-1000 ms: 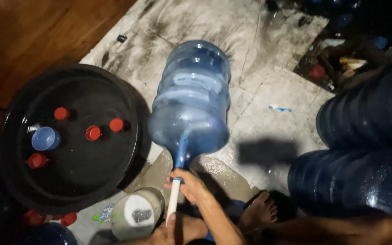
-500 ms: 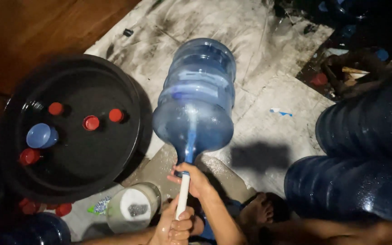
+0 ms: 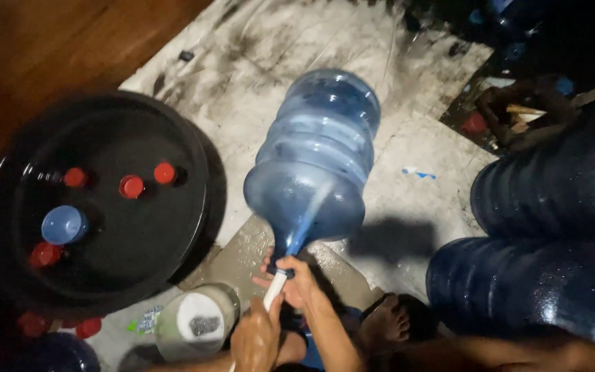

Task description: Scrubbing the exterior of large water jugs with a sponge and filling them with water from a pipe.

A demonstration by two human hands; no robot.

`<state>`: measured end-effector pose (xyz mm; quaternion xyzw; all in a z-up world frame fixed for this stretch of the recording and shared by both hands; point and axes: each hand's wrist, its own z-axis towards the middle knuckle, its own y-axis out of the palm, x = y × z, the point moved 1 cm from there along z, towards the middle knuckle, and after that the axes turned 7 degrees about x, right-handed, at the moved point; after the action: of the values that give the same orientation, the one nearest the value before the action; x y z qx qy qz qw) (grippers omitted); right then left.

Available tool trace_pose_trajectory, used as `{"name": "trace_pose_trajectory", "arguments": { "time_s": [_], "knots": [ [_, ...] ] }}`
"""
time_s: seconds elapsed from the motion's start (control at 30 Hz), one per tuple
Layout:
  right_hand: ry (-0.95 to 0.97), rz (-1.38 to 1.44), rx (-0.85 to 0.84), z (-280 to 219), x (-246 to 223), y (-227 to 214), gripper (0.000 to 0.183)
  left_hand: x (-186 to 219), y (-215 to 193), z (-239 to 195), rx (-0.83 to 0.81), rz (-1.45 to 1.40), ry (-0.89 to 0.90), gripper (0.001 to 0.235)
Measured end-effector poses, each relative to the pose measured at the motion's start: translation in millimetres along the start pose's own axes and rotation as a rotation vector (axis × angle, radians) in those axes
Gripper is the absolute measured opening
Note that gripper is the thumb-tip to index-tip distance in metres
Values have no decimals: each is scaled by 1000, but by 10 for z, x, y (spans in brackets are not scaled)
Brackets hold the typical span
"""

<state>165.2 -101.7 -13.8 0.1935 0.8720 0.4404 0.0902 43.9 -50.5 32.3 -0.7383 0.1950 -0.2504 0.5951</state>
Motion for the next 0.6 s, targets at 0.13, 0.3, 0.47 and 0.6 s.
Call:
{"name": "trace_pose_trajectory", "arguments": {
  "time_s": [0.13,0.3,0.47,0.6],
  "knots": [
    [-87,-222,371,56,-60,26,34,194,-114,205,-288,-287,83,34],
    [-205,-100,392,127,-79,-42,29,-199,334,-175,53,-226,224,29],
    [-175,-226,337,159,-43,-62,26,195,-79,101,24,-266,167,24],
    [-136,-226,303,35,-104,134,24,468,-204,276,-72,-163,131,31]
  ]
}}
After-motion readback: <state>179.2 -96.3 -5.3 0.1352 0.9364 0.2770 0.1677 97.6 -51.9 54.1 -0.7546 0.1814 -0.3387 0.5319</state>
